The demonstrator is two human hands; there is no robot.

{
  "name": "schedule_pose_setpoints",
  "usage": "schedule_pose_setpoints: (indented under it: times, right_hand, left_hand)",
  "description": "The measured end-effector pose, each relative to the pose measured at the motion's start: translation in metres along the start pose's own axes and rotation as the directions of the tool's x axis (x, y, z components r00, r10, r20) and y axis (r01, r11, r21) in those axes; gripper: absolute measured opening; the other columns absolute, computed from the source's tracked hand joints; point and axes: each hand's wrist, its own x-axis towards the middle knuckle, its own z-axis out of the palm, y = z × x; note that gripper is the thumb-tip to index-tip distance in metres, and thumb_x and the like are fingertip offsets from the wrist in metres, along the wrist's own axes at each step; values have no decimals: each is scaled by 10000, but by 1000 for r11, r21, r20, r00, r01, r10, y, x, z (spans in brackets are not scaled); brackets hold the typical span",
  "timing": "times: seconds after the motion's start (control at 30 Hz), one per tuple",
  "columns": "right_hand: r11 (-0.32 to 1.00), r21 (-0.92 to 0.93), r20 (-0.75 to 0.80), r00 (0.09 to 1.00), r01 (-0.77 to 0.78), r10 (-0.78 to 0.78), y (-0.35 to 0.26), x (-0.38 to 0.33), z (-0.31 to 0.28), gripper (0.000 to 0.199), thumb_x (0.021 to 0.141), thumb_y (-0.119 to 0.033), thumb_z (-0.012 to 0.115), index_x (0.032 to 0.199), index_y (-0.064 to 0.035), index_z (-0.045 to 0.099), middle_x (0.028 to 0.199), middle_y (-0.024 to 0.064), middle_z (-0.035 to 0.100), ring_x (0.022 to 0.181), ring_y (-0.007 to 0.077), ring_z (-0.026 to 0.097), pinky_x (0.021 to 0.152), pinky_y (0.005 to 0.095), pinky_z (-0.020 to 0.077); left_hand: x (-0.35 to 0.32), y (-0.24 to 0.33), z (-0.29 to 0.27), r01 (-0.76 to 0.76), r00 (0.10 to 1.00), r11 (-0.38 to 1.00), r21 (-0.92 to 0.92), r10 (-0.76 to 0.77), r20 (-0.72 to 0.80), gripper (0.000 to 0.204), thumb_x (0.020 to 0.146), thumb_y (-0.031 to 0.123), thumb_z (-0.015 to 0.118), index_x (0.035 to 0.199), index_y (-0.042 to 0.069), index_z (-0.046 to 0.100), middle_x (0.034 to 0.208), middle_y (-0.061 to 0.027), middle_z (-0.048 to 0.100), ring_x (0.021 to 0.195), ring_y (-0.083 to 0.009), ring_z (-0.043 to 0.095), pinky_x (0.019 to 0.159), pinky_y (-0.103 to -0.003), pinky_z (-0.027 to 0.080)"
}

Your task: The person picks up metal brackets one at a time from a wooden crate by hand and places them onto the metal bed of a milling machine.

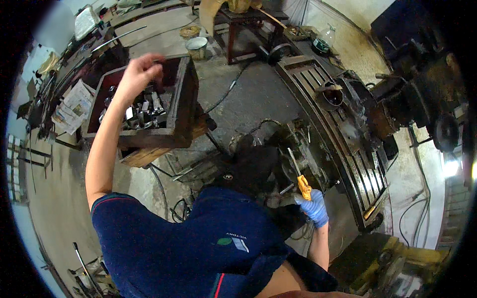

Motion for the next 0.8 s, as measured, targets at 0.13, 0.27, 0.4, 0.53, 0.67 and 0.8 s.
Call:
schedule_pose_setpoints:
  times: [0.13,0.27,0.4,0.53,0.67,0.8]
  right_hand:
    - [997,-13,1,997,74,-74,-7,1,1,262,730,-222,688,845,-2,606,670,-10,559,608,75,476,559,247,402]
    - [998,-55,-5,999,32,-32,-7,-4,-3,267,731,-231,686,865,-11,613,674,-4,569,620,78,493,579,251,419]
    - [984,-179,-31,1000,0,-6,4,-8,-8,263,730,-243,684,862,-25,617,656,27,583,618,85,520,584,259,434]
    - [989,-147,-17,1000,-26,24,-5,-2,-4,267,743,-252,678,870,-25,616,650,48,591,607,81,545,568,271,451]
    - [998,-42,-36,998,-46,44,-2,-3,-4,293,747,-264,689,882,-15,614,643,41,588,595,71,541,543,263,449]
    - [999,-28,-54,998,21,-23,16,0,-3,322,741,-293,690,872,-10,609,617,49,576,583,81,539,528,279,444]
  left_hand:
    - [-16,-46,5,-325,898,808,491,101,428,364,758,205,623,1032,-26,562,807,-159,632,733,-269,606,683,-344,475]
    - [-19,-18,19,-148,815,821,552,-215,538,421,691,238,628,1046,23,560,800,-160,627,753,-296,604,668,-379,465]
    - [-24,-6,29,-260,811,449,855,-378,446,361,569,138,599,918,49,613,867,-173,627,846,-326,603,713,-411,487]
    - [-22,-32,27,-310,809,465,830,-329,486,290,548,92,604,825,9,622,856,-196,622,830,-340,603,714,-400,486]
    - [-17,-28,20,-230,824,766,600,-175,539,319,590,85,633,899,6,640,815,-199,625,794,-336,607,694,-375,482]
    - [-24,-34,17,-267,822,801,536,-100,560,263,591,102,639,833,-1,652,771,-210,618,739,-337,601,663,-380,482]
